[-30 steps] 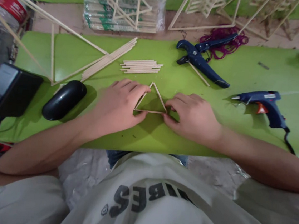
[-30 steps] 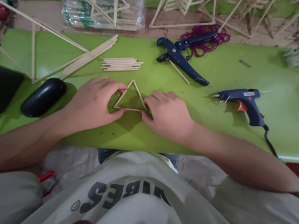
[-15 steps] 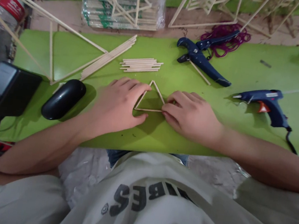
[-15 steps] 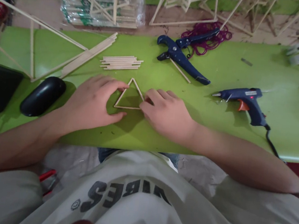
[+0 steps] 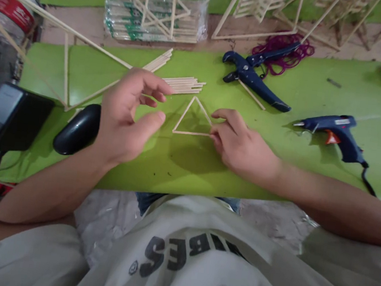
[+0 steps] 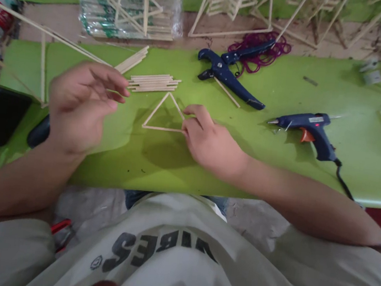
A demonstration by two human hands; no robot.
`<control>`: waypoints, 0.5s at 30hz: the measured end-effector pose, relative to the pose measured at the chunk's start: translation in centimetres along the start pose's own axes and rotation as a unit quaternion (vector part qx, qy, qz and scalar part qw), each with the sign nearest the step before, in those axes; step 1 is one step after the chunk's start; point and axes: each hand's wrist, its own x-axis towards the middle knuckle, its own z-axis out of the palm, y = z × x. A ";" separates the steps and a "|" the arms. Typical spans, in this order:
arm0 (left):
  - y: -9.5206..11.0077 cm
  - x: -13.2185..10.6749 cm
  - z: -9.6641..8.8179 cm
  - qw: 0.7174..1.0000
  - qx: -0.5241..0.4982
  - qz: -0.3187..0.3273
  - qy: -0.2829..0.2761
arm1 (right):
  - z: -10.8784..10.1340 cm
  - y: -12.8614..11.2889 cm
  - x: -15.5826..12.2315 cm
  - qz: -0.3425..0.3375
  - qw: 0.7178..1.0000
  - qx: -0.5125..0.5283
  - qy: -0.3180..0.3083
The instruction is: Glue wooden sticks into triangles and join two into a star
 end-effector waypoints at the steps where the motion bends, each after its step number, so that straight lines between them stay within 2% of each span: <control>1: -0.6 0.4 -0.1 0.999 -0.045 -0.009 0.022 | -0.2 0.1 0.1 0.007 0.999 0.040 0.018; 5: -2.9 1.6 -0.3 0.980 -0.143 -0.103 0.089 | -1.1 0.4 0.7 0.028 0.982 0.167 0.084; 8: -3.7 1.4 -0.4 0.958 -0.194 -0.184 0.102 | -1.5 0.4 1.0 0.076 0.956 0.268 0.092; 11: -3.5 0.2 0.3 0.937 -0.246 -0.239 0.072 | -1.6 0.0 1.2 0.100 0.922 0.358 0.104; 15: -1.9 -1.7 2.1 0.914 -0.283 -0.292 -0.005 | -1.6 -0.6 1.6 0.104 0.886 0.437 0.112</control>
